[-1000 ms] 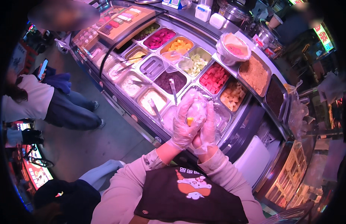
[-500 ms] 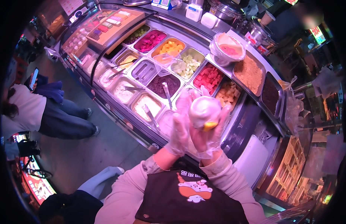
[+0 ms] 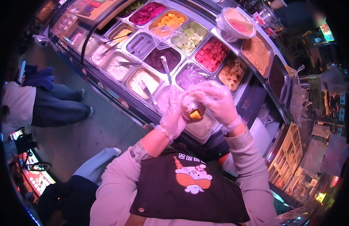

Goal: The person scoops purple sticky rice and white cream into a plastic bag, then adds diced watermelon, mango, and dragon fruit. The person seals the bag and rolls the contents into a ball, then coats it in a crumbly topping before presenting the finished item.

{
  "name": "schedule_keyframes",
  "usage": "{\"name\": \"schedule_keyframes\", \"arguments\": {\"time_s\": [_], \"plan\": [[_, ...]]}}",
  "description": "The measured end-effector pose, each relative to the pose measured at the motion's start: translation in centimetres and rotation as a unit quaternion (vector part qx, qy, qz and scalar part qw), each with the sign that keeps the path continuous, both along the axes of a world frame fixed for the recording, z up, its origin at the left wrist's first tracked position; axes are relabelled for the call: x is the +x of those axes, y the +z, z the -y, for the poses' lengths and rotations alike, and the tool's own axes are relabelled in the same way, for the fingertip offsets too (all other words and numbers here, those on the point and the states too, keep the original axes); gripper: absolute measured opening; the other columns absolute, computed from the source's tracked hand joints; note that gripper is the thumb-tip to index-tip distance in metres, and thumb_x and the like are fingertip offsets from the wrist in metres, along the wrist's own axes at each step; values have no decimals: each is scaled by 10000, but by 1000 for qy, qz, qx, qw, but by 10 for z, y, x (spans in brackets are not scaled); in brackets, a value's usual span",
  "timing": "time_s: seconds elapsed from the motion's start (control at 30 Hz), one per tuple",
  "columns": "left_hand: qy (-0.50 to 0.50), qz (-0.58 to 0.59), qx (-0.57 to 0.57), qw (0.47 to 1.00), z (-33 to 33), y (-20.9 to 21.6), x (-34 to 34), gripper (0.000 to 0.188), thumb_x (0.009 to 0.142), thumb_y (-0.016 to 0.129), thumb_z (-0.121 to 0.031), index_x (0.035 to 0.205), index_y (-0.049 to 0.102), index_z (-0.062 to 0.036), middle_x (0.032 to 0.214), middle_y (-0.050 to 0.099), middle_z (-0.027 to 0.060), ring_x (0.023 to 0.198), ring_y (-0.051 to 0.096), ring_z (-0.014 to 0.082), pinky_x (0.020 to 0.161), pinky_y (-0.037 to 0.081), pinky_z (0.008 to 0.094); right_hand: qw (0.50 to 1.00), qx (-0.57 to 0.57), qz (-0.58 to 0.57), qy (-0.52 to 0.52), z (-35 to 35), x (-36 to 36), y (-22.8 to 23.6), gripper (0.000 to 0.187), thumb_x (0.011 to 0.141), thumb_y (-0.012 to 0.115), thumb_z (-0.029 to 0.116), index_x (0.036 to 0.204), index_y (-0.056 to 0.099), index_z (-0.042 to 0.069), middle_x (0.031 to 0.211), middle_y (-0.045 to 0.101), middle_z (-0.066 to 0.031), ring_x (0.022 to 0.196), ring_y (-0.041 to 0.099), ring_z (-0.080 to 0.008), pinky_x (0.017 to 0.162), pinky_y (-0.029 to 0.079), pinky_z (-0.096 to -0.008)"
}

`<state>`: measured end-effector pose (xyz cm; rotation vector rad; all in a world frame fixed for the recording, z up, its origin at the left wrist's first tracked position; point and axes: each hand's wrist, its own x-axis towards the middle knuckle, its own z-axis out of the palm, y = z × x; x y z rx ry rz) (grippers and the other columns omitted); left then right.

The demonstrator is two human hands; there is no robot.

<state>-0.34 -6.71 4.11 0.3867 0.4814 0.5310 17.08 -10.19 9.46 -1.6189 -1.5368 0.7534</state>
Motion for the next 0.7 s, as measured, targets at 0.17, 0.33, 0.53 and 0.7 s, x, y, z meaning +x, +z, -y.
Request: {"name": "schedule_keyframes", "arguments": {"time_s": [0.17,0.33,0.53,0.7], "plan": [[-108,-54,3,993,-11,0,-10,927,1009,198,-775,1537,391,-38,1336,616,137,1233,635,233,954,597,417,954,-278,-90,74,-15,9,8,230,897,806,153,1059,789,-10,940,738,-64,851,675,-144,780,529,-290],[-224,-55,-39,972,-25,-5,-19,877,1012,179,-781,1497,459,-106,1210,671,76,1062,700,202,832,630,456,945,-283,-120,108,-21,22,-9,254,869,803,87,1087,774,-40,939,758,-59,873,704,-137,817,555,-283],[-287,-37,-20,957,-60,49,-17,986,967,219,-833,1613,279,-90,1413,582,142,1225,647,296,799,647,522,950,-274,-57,139,-48,37,30,272,842,771,47,1096,765,-54,965,782,-73,885,714,-134,839,568,-287],[-114,-85,265,954,-59,29,-7,890,1014,545,-599,1638,222,-53,1535,470,150,1340,564,275,1036,538,389,911,-215,-350,42,-49,56,39,333,799,744,9,1118,734,-86,994,763,-99,904,718,-161,833,580,-287]]}}
